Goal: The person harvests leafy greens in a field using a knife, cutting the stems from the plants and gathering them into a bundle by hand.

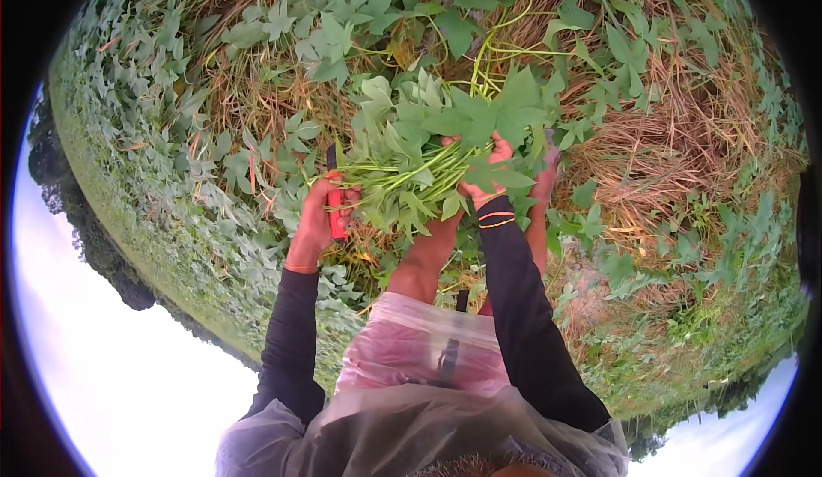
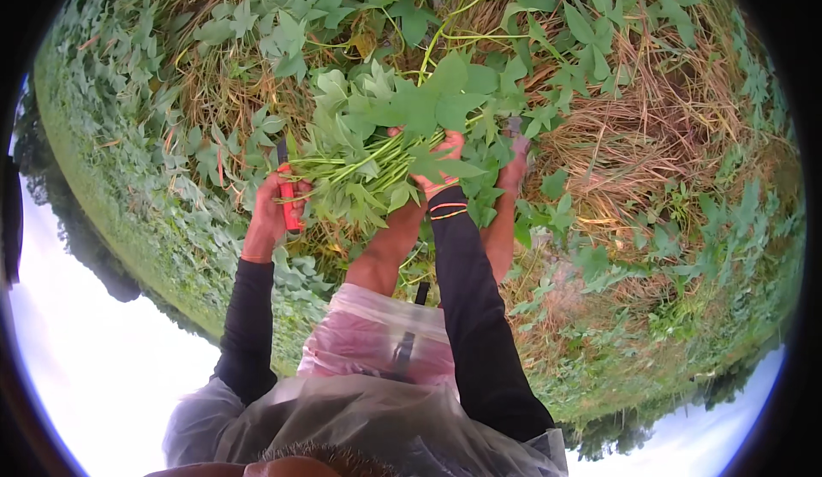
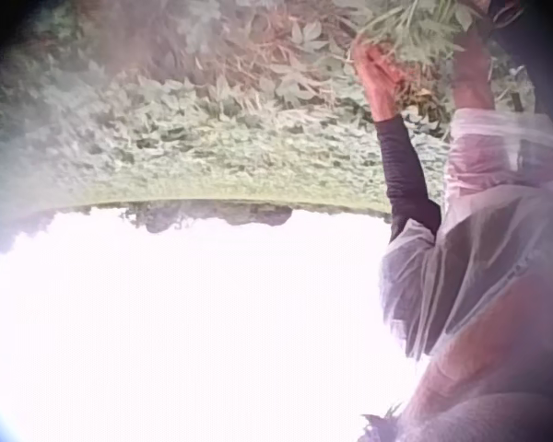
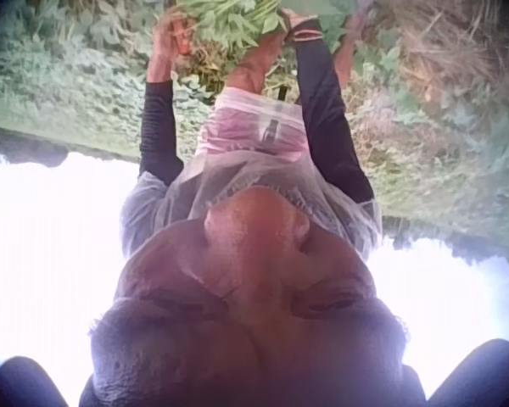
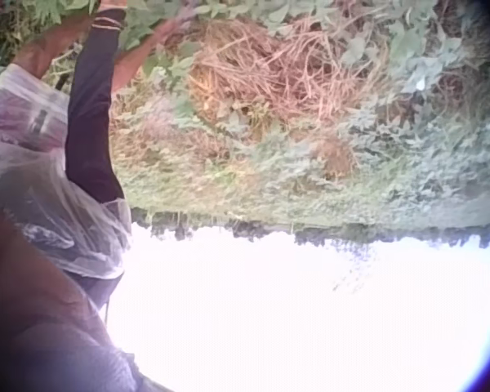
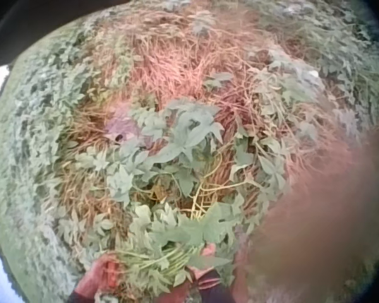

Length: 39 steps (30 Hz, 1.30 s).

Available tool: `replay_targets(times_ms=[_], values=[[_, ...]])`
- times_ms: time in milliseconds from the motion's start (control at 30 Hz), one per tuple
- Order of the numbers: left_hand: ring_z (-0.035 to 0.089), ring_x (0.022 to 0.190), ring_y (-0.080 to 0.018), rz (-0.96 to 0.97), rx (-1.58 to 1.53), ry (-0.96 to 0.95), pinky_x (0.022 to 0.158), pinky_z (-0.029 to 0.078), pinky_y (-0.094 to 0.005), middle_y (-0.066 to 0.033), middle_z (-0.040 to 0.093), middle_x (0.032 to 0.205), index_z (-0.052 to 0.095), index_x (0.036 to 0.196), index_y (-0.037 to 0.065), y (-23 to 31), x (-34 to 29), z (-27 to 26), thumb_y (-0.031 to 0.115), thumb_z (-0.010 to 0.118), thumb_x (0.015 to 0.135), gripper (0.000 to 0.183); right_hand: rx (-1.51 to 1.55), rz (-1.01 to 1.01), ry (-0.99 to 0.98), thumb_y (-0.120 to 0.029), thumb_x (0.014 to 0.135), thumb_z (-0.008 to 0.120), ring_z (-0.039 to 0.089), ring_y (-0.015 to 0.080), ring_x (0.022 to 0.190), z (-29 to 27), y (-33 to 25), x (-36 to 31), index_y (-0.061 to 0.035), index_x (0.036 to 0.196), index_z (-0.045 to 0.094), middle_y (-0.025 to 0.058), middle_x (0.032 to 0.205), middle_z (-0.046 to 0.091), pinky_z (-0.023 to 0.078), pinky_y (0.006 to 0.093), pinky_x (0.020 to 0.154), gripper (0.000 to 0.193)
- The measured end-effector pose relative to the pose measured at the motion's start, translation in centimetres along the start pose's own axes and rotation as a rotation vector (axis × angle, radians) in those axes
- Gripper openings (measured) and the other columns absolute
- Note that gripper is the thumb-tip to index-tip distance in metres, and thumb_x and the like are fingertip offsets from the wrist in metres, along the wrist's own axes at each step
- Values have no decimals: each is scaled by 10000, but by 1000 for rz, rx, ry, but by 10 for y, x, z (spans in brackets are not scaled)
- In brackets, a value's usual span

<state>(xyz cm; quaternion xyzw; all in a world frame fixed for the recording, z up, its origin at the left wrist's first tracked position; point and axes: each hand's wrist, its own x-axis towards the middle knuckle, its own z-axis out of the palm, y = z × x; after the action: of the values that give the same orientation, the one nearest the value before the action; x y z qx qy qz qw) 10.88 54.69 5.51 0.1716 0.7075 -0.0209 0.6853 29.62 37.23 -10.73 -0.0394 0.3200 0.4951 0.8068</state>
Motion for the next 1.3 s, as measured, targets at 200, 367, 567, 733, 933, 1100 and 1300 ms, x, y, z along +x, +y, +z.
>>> replay_targets(times_ms=[200, 367, 567, 733, 933, 1100, 1300], values=[[529, 584, -353, 980, 1351, -182, 540, 406, -429, -148, 544, 702, 508, 914, 32, 44, 25, 88, 198, 537, 939, 171, -304, -154, 539, -386, 951, 559, 643, 259, 890, -63, -69, -36, -95, 1057, 618, 53, 987, 657, 553, 465, 795, 315], [504, 651, -441, 1178, 1501, -455, 573, 393, -477, -189, 501, 698, 472, 880, 13, 51, 39, 161, 153, 565, 900, 170, -341, -72, 538, -366, 961, 533, 658, 236, 848, -59, -79, -40, -86, 1029, 615, 40, 955, 663, 577, 434, 740, 300], [516, 656, -424, 1212, 1379, -817, 580, 389, -494, -188, 490, 701, 480, 841, 13, 31, 56, 226, 245, 564, 868, 249, -346, -267, 626, -299, 960, 581, 624, 181, 814, -61, -96, -38, -119, 1062, 596, 11, 926, 627, 534, 332, 682, 207], [594, 712, -387, 1023, 1912, -218, 624, 449, -479, -194, 614, 803, 556, 804, -5, 49, 174, 155, 302, 543, 893, 319, -558, -150, 533, -255, 921, 640, 627, 196, 869, -33, -80, -33, -98, 1112, 592, 35, 986, 620, 539, 351, 750, 252], [531, 651, -127, 780, 1051, -134, 572, 410, -287, -14, 607, 774, 630, 979, 25, 30, 63, 159, 251, 528, 965, 248, -624, 366, 564, -112, 877, 640, 625, 236, 1054, -14, -110, -72, -56, 1140, 647, 53, 1145, 652, 465, 400, 1015, 269], [499, 704, -99, 709, 829, 10, 625, 420, -257, -14, 601, 824, 618, 1102, 14, -16, -22, 167, 217, 554, 978, 246, -1767, 31, -144, 23, 927, 483, 590, 277, 1221, 12, -80, -93, -35, 1292, 595, 139, 1282, 636, 417, 355, 1068, 386], [600, 643, -322, 714, 656, 91, 604, 463, -432, -169, 583, 736, 541, 1112, 27, -88, -2, 198, 232, 591, 952, 264, -1535, 143, -53, 22, 887, 554, 583, 296, 1227, 18, -85, -135, -33, 1334, 561, 158, 1292, 624, 416, 354, 1071, 450]])
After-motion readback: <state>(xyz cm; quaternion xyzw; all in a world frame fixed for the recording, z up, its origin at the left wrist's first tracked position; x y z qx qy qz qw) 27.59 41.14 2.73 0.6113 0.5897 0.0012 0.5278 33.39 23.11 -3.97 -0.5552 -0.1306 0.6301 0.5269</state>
